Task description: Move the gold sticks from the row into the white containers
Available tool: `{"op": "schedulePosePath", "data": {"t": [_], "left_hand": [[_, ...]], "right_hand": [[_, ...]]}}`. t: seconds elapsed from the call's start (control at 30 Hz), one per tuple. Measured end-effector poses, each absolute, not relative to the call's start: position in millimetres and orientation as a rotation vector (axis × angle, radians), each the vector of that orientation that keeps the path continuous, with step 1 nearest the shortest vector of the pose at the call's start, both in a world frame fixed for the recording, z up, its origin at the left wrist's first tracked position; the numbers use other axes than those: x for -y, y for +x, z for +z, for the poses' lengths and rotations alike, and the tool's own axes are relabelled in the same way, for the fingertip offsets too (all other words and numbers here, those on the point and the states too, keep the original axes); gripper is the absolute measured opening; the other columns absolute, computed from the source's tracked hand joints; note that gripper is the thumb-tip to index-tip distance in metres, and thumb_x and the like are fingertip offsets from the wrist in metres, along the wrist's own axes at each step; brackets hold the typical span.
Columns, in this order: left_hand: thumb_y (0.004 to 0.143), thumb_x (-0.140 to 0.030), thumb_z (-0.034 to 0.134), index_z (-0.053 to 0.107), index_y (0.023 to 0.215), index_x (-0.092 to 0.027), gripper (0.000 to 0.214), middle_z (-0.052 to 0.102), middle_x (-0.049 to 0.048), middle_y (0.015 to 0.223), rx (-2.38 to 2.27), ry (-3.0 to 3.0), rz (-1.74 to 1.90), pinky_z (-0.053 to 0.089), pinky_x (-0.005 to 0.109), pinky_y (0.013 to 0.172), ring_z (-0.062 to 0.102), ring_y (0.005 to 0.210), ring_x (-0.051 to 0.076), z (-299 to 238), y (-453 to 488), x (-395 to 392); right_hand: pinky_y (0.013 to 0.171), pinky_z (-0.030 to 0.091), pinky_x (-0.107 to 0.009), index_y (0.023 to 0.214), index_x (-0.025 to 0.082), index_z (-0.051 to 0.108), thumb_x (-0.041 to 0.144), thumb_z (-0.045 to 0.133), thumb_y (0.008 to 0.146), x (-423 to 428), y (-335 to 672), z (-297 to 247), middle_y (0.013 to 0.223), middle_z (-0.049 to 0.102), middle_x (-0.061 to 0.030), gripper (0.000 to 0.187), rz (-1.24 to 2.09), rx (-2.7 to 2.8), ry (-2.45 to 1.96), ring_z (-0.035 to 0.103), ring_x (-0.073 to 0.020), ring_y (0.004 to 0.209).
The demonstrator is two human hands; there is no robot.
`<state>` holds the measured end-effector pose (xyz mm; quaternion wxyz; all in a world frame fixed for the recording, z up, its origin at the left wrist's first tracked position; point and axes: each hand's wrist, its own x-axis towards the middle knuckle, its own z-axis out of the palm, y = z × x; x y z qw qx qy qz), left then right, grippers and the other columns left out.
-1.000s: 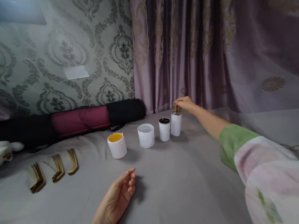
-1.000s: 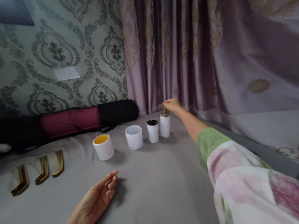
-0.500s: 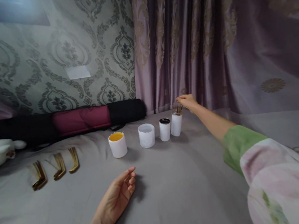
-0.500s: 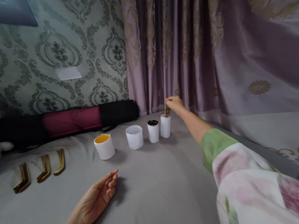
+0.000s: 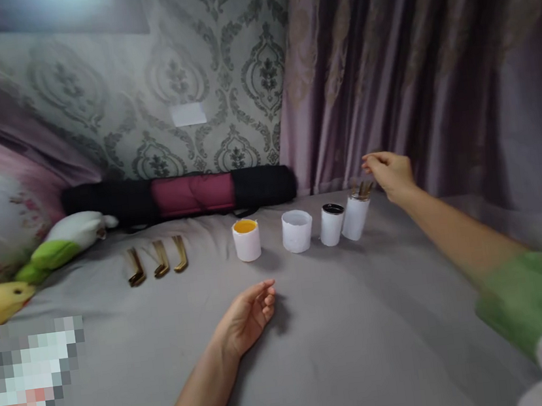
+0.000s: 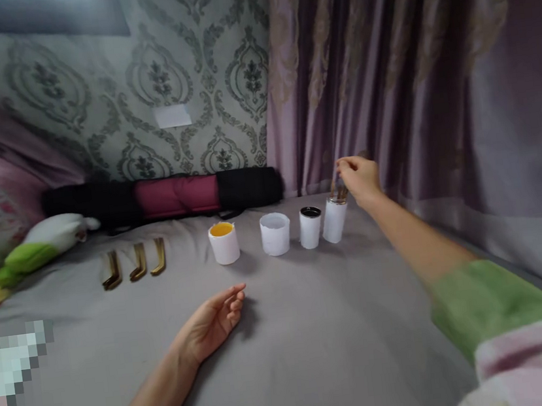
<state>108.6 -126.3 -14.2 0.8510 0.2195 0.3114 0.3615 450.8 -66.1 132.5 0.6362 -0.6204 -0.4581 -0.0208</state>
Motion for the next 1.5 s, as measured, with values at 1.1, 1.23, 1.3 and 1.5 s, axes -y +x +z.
{"op": "schedulePosePath", "data": {"t": [1.1, 1.23, 1.3, 1.5], "left_hand": [[0.076, -0.011, 0.051, 0.055, 0.08, -0.009, 0.006, 0.055, 0.0037, 0.066, -0.613, 0.405, 0.752, 0.035, 0.014, 0.045, 0.046, 0.051, 0.005, -13, 107, 123], [0.076, -0.012, 0.051, 0.055, 0.08, -0.009, 0.007, 0.055, 0.0038, 0.066, -0.598, 0.404, 0.759, 0.035, 0.014, 0.045, 0.046, 0.051, 0.005, -15, 107, 123], [0.076, -0.013, 0.052, 0.056, 0.08, -0.008, 0.008, 0.056, 0.0038, 0.066, -0.593, 0.414, 0.765, 0.035, 0.014, 0.045, 0.046, 0.051, 0.005, -16, 107, 123], [0.075, -0.015, 0.055, 0.058, 0.083, -0.009, 0.011, 0.056, 0.0036, 0.069, -0.586, 0.448, 0.758, 0.036, 0.014, 0.046, 0.048, 0.053, 0.005, -17, 105, 122]], "right_hand": [[0.049, 0.04, -0.021, 0.076, 0.019, 0.059, 0.041, 0.051, 0.073, 110, 284, 17, 0.067, 0.057, -0.0013, 0.024, 0.799, 1.243, -1.337, 0.05, -0.0096, 0.055], [0.049, 0.039, -0.022, 0.075, 0.02, 0.058, 0.045, 0.048, 0.073, 107, 269, 1, 0.065, 0.057, -0.0014, 0.027, 0.866, 1.317, -1.357, 0.05, -0.0106, 0.054], [0.048, 0.039, -0.023, 0.073, 0.02, 0.057, 0.047, 0.047, 0.073, 104, 265, -6, 0.063, 0.057, -0.001, 0.029, 0.871, 1.342, -1.363, 0.051, -0.011, 0.053], [0.048, 0.038, -0.024, 0.07, 0.02, 0.057, 0.048, 0.042, 0.076, 96, 263, -28, 0.058, 0.055, -0.0009, 0.033, 0.748, 1.436, -1.405, 0.049, -0.0122, 0.05]]}}
